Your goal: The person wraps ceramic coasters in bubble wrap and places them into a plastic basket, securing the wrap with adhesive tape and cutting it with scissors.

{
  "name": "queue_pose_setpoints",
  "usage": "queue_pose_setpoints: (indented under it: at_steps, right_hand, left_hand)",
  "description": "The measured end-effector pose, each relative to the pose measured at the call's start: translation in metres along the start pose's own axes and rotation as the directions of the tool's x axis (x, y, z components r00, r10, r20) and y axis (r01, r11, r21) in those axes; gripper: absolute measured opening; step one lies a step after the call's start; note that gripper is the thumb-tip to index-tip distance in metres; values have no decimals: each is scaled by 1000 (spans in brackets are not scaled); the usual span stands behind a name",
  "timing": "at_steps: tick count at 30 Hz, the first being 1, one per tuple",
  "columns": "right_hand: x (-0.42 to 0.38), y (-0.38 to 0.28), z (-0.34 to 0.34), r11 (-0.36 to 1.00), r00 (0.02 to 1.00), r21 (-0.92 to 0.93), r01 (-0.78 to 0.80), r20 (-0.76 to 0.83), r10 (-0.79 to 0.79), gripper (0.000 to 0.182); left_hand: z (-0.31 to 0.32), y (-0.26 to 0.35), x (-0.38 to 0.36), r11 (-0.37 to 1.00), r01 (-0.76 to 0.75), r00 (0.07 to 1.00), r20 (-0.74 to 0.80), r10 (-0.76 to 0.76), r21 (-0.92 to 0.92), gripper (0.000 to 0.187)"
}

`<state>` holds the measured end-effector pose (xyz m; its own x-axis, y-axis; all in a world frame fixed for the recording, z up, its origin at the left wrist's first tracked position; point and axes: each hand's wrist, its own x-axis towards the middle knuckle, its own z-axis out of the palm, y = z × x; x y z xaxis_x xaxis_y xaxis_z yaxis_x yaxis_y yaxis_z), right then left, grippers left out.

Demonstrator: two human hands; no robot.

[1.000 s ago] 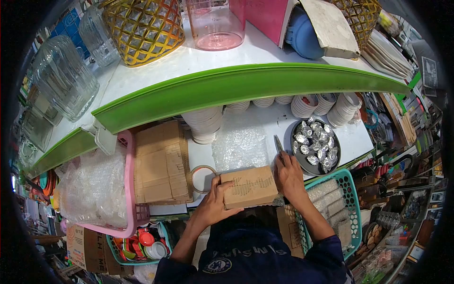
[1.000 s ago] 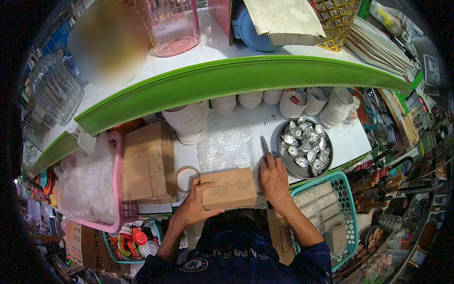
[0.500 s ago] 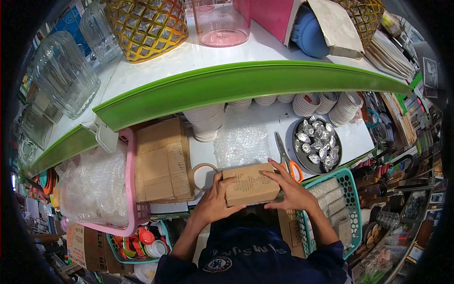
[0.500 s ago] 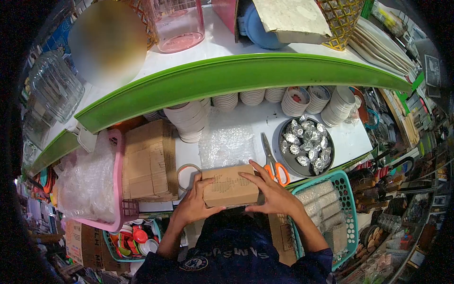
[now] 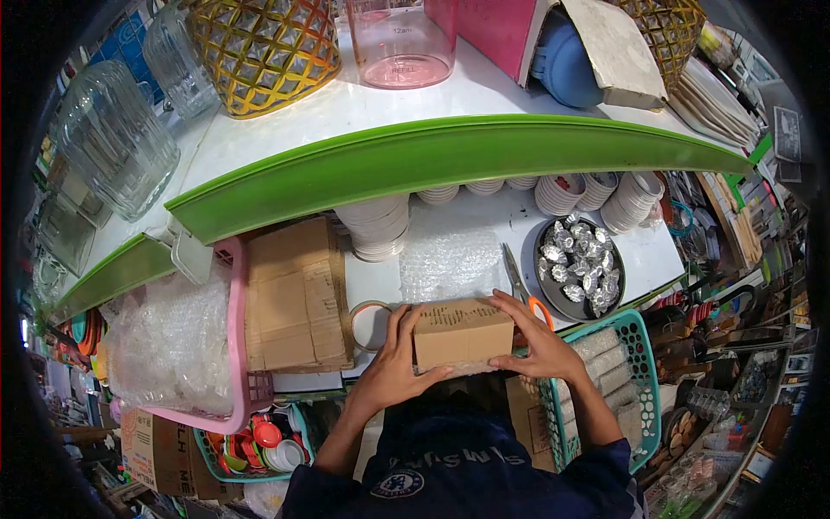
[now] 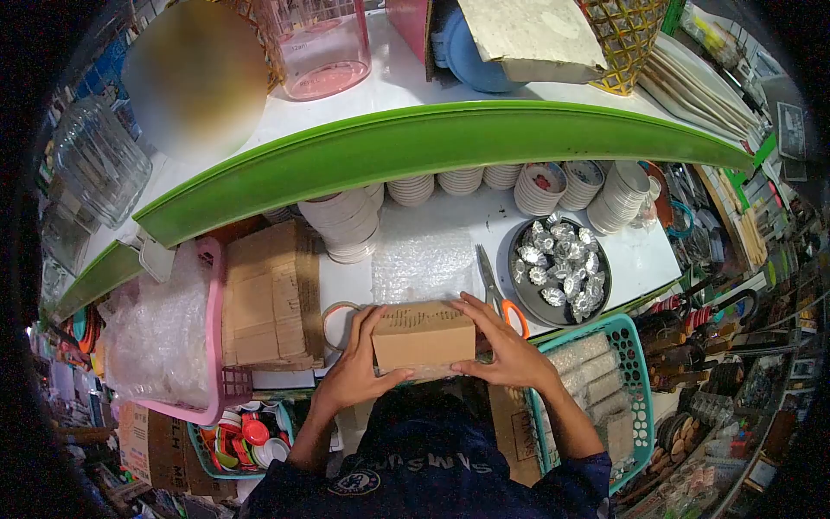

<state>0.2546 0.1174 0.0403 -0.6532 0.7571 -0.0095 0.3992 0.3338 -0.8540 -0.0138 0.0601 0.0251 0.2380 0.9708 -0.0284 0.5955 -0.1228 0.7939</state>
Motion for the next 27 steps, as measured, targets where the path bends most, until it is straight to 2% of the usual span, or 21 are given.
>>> queue_pose_setpoints:
  at_steps: [3, 5, 6, 8, 9, 11, 13, 14, 15, 16, 17, 21, 24, 26, 27]
  right_hand:
    - [4, -1, -3, 999, 999, 28, -34, -9, 35, 88]
    - [7, 6, -3, 995, 997, -80, 62, -32, -65, 87]
    - [8, 3, -5, 995, 997, -79, 62, -30, -65, 87]
    - [8, -8, -9, 990, 994, 97, -106, 13, 105, 87]
    - [9, -7, -10, 989, 994, 98, -108, 13, 107, 87]
    - [9, -4, -12, 992, 999, -119, -40, -4, 40, 88]
    - [11, 0, -13, 986, 1000, -163, -28, -10, 26, 88]
    - [12, 0, -14, 978, 1000, -207, -14, -15, 11, 89]
    - [13, 0, -14, 978, 1000, -208, -13, -16, 10, 89]
    - [14, -1, -15, 990, 998, -128, -67, 10, 69, 88]
    - [16, -1, -15, 991, 991, -49, -123, 41, 125, 87]
    - [14, -1, -16, 991, 990, -58, -122, 62, 125, 86]
    - [15, 0, -15, 991, 995, -122, -56, 73, 66, 85]
    - [18, -3, -16, 984, 977, -64, -166, 128, 173, 84]
    - [19, -3, -16, 984, 977, -64, -165, 128, 172, 84]
  left_hand:
    - [1, -1, 3, 998, -61, 996, -66, 61, -6, 98]
    - [1, -1, 5, 998, -47, 997, -65, 44, -52, 96]
    - [0, -1, 6, 994, -34, 998, -62, 28, -99, 94]
    - [-1, 1, 7, 995, -14, 999, -51, 9, -95, 94]
    - [-1, 3, 7, 996, 7, 999, -37, -11, -90, 94]
    - [-2, 3, 7, 998, 17, 999, -33, -19, -63, 94]
    - [-2, 5, 9, 999, 23, 999, -31, -24, -34, 93]
    - [-2, 5, 10, 996, 37, 999, -32, -40, -80, 91]
    - [-2, 6, 11, 991, 50, 998, -32, -55, -125, 89]
    - [-3, 7, 12, 991, 48, 998, -32, -53, -125, 89]
    - [-5, 8, 13, 996, 23, 999, -20, -25, -87, 87]
    - [-9, 14, 11, 999, 28, 999, 35, -29, 22, 80]
    - [-9, 13, 10, 997, -14, 1000, 19, 13, 74, 75]
    - [-7, 10, 10, 992, -35, 999, -3, 35, 120, 73]
    - [-7, 9, 11, 985, -52, 998, -24, 57, 165, 71]
